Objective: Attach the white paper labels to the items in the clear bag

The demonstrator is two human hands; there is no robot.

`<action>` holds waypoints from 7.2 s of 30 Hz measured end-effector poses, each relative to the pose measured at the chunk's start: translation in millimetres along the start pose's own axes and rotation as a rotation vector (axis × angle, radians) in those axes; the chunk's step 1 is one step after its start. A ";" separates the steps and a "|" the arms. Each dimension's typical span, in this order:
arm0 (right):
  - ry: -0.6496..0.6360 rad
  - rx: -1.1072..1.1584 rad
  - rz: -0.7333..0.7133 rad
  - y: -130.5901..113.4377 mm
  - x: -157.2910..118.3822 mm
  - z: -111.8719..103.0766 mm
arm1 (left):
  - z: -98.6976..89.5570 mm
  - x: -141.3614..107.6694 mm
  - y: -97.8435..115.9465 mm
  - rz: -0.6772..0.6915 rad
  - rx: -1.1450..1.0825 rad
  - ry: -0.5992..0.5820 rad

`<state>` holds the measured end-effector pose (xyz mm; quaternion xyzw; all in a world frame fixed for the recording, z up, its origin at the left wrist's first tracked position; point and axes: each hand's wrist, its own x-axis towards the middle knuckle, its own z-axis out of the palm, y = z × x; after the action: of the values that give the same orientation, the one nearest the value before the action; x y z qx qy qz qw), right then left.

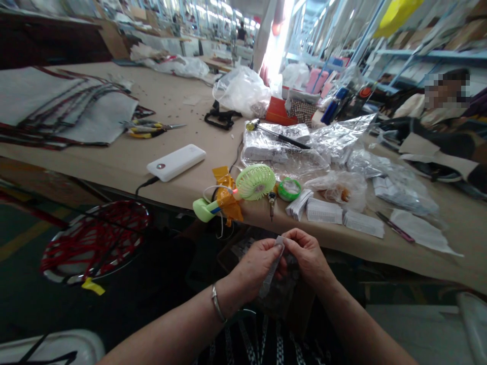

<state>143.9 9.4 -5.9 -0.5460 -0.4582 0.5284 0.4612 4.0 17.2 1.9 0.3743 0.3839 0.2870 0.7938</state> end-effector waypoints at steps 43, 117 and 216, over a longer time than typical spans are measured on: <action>0.109 -0.402 -0.285 -8.8 39.0 13.4 | -27.4 29.4 21.2 0.521 0.589 0.357; 0.140 -0.907 -0.996 -8.9 -11.4 -56.0 | 20.1 25.5 6.5 -0.225 -0.272 -0.171; 0.048 -0.214 -0.161 3.6 -17.4 -6.2 | 0.0 3.0 -2.8 -0.249 -0.256 -0.161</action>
<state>149.7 -8.5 -6.6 -0.5661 -0.5431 0.4245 0.4520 6.1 17.9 -1.5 0.2416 0.3228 0.2024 0.8924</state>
